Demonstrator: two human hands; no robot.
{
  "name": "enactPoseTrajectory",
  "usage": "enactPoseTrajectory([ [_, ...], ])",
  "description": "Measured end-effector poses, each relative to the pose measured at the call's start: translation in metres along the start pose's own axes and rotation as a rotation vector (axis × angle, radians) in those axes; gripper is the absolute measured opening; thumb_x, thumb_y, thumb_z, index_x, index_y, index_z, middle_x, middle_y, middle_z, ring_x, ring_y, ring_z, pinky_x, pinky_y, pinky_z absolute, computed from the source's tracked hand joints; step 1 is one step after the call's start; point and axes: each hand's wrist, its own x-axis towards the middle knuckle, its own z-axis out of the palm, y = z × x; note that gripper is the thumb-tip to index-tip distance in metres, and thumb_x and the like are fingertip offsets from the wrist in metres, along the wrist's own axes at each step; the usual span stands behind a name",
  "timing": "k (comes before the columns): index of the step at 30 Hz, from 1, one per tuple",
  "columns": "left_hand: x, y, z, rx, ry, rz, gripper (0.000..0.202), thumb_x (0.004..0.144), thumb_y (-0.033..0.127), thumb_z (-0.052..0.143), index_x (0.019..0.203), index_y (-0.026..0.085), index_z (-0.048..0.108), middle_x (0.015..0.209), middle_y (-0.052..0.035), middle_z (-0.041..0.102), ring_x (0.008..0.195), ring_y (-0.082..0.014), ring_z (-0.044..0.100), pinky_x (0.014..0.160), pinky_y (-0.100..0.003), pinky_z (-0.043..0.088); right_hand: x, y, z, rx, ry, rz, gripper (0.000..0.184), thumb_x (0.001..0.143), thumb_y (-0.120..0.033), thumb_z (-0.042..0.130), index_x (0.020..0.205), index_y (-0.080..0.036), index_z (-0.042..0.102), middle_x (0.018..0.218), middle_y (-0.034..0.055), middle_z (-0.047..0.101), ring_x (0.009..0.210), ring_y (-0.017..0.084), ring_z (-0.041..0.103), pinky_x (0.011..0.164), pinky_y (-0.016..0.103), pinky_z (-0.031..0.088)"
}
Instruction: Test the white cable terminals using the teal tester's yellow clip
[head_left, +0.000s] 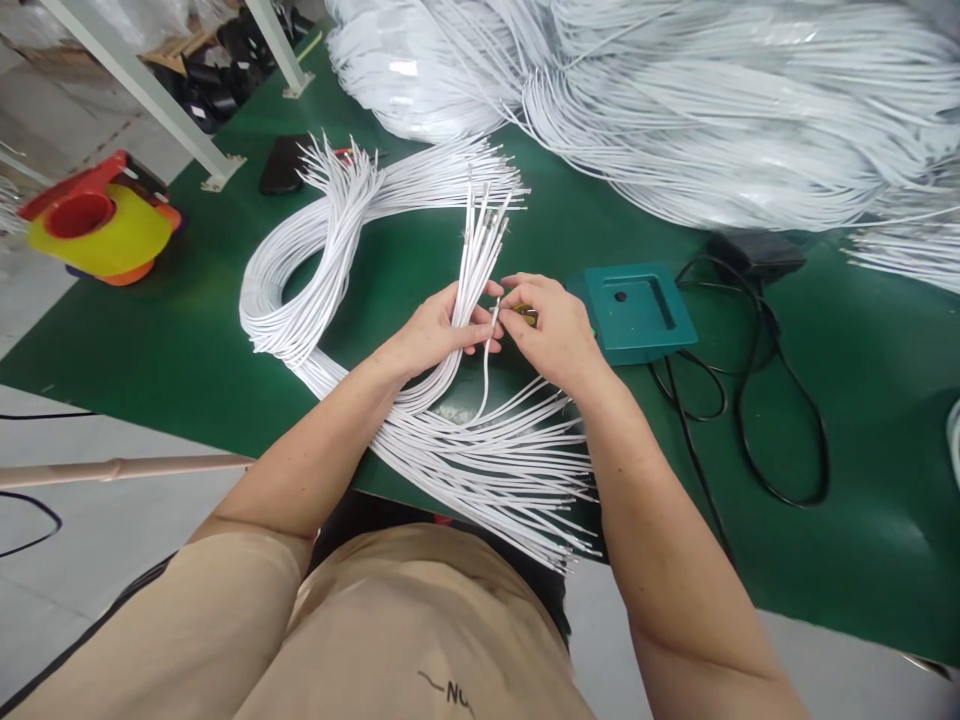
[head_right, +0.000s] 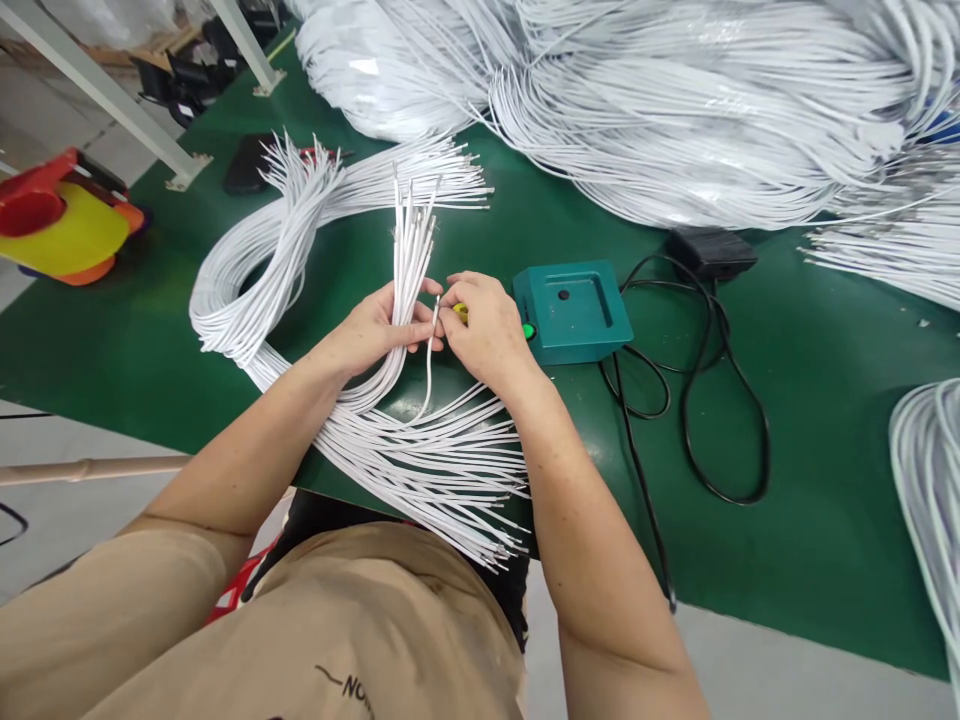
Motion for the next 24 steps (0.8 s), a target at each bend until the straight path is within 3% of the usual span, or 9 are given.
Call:
enactPoseTrajectory([
  [7, -0.001, 0.0, 0.001, 0.115, 0.055, 0.054, 0.044, 0.074, 0.018, 0.071, 0.115, 0.016, 0.054, 0.074, 0.0014, 0.065, 0.067, -0.0122, 0.069, 0.056, -0.018, 0.047, -0.004, -0.009, -0.004, 0.016, 0.045, 0.068, 0.013, 0.081, -0.016, 0.051, 0.077, -0.019, 0.062, 0.105, 0.0073, 0.07, 0.096, 0.021, 0.062, 0.086, 0.037, 0.045],
  [12, -0.001, 0.0, 0.002, 0.161, 0.067, 0.076, 0.044, 0.073, 0.015, 0.069, 0.115, 0.015, 0.055, 0.074, 0.0015, 0.065, 0.067, -0.0121, 0.068, 0.056, -0.018, 0.048, -0.002, -0.009, -0.003, 0.052, 0.06, 0.1, 0.024, 0.091, -0.034, 0.046, 0.095, -0.018, 0.064, 0.099, 0.007, 0.07, 0.09, 0.021, 0.061, 0.082, 0.035, 0.045],
  [16, -0.001, 0.001, 0.002, 0.168, 0.047, 0.068, 0.043, 0.073, 0.014, 0.069, 0.114, 0.015, 0.056, 0.072, 0.0014, 0.065, 0.066, -0.0116, 0.068, 0.056, -0.018, 0.048, -0.001, -0.002, 0.004, -0.106, 0.002, 0.037, 0.014, 0.087, -0.024, 0.049, 0.082, -0.019, 0.062, 0.094, 0.0073, 0.069, 0.092, 0.022, 0.058, 0.082, 0.036, 0.044],
  [18, -0.001, 0.001, 0.002, 0.168, 0.054, 0.042, 0.044, 0.073, 0.014, 0.069, 0.114, 0.015, 0.055, 0.07, 0.0013, 0.066, 0.065, -0.0118, 0.068, 0.055, -0.018, 0.048, -0.002, 0.001, 0.006, -0.234, 0.007, -0.022, 0.019, 0.088, -0.018, 0.044, 0.08, -0.019, 0.061, 0.093, 0.0085, 0.068, 0.092, 0.023, 0.057, 0.085, 0.038, 0.043],
  [22, 0.0, -0.001, -0.001, 0.204, 0.114, -0.017, 0.044, 0.072, 0.012, 0.068, 0.114, 0.016, 0.054, 0.071, 0.0004, 0.067, 0.066, -0.0127, 0.068, 0.058, -0.02, 0.05, -0.004, 0.004, 0.005, -0.53, 0.069, -0.135, 0.023, 0.09, -0.015, 0.039, 0.093, -0.017, 0.062, 0.098, 0.0113, 0.067, 0.102, 0.027, 0.054, 0.105, 0.049, 0.031],
  [24, 0.001, -0.002, -0.002, 0.231, 0.129, -0.037, 0.043, 0.072, 0.013, 0.067, 0.113, 0.017, 0.054, 0.072, -0.0001, 0.068, 0.067, -0.0136, 0.069, 0.06, -0.022, 0.051, -0.004, 0.007, 0.002, -0.591, 0.037, -0.147, 0.025, 0.088, -0.014, 0.04, 0.097, -0.017, 0.063, 0.097, 0.0114, 0.068, 0.103, 0.028, 0.054, 0.108, 0.052, 0.026],
])
